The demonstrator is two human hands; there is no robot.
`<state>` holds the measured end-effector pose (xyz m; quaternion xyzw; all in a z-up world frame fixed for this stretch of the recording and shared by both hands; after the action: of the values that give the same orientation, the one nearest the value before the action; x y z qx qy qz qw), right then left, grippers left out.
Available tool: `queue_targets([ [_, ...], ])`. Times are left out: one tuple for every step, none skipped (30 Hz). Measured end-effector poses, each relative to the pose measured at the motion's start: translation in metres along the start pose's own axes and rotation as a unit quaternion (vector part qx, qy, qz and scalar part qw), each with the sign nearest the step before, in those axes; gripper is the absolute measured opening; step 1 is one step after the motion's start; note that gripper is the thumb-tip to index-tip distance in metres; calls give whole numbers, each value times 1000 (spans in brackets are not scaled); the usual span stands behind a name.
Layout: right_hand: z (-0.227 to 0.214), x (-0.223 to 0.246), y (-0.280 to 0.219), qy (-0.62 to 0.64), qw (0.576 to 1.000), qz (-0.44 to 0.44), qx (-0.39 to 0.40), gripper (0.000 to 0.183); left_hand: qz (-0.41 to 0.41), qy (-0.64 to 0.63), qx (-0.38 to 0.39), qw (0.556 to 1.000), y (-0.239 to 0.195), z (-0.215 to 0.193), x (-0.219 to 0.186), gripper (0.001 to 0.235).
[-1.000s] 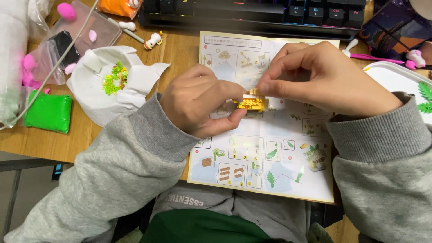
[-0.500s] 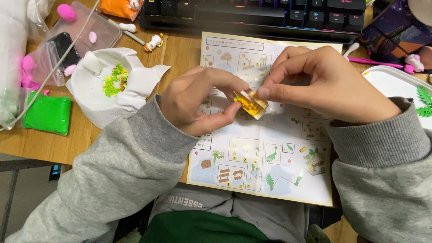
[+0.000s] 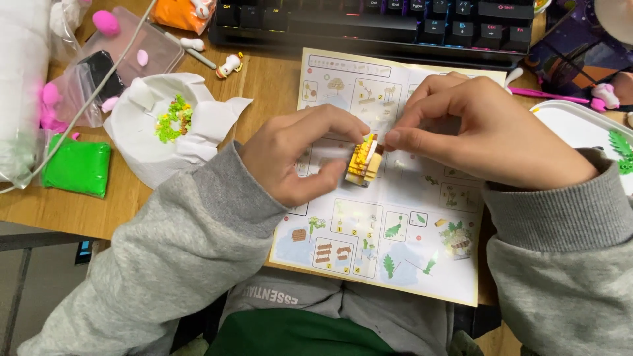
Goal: The person assembles a small Lego model by connecting yellow and brown bricks while referencing an instruction booklet. They pick up individual pieces from a tray and attach them to the structure, occasionally rotating the model to check alignment.
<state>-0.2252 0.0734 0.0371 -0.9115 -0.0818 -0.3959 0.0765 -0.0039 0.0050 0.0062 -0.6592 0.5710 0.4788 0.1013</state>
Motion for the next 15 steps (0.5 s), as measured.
queue_targets([
  [-1, -1, -1, 0, 1000, 1, 0, 14, 0, -1, 0, 1000, 1, 0, -1, 28],
  [-2, -2, -2, -6, 1000, 12, -9, 13, 15, 11, 19, 1000, 2, -1, -2, 33],
  [-4, -3, -2, -12, 999, 23, -19, 13, 30, 22, 37, 999, 3, -1, -4, 43],
  [-3, -3, -2, -12, 999, 23, -19, 13, 30, 22, 37, 999, 3, 1, 1, 43],
  [-3, -2, -2, -12, 1000, -1, -22, 13, 37, 42, 36, 998, 3, 3, 5, 41],
  [-2, -2, -2, -12, 999, -25, -25, 19, 45, 63, 35, 996, 2, 4, 9, 40],
  [-2, -1, -1, -13, 999, -26, -25, 19, 45, 63, 35, 996, 1, 5, 9, 40],
  [-2, 0, -1, -15, 999, -31, -8, 23, 14, 18, 27, 999, 0, 6, 10, 42],
  [-1, 1, 0, -17, 999, -37, 9, 28, -17, -27, 19, 999, -1, 6, 10, 45],
  [-2, 2, -1, -18, 999, -39, 10, 28, -18, -25, 18, 999, -1, 6, 9, 45],
  [-3, 3, -2, -8, 999, -38, 9, 29, -45, -85, 4, 995, -1, 5, 8, 43],
  [-4, 5, -3, 2, 999, -38, 6, 30, -71, -143, -9, 987, 0, 4, 7, 42],
  [-5, 6, -3, 1, 999, -41, 6, 30, -70, -141, -11, 987, -1, 5, 7, 42],
  [-6, 7, -4, 5, 999, -40, -9, 27, -104, -202, -23, 974, -2, 6, 8, 38],
  [-7, 7, -5, 8, 999, -40, -23, 24, -138, -262, -34, 955, -3, 8, 9, 33],
])
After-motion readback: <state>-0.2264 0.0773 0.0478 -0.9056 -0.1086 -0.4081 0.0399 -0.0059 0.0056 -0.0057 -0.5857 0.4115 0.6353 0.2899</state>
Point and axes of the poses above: each hand's wrist, its own y-axis towards the middle knuckle, its own z-axis out of the palm, x = y × z, the point moved 1 cm from there along y, towards the middle knuckle, and after that the axes turned 1 degree about -y, right-handed, at the moved point
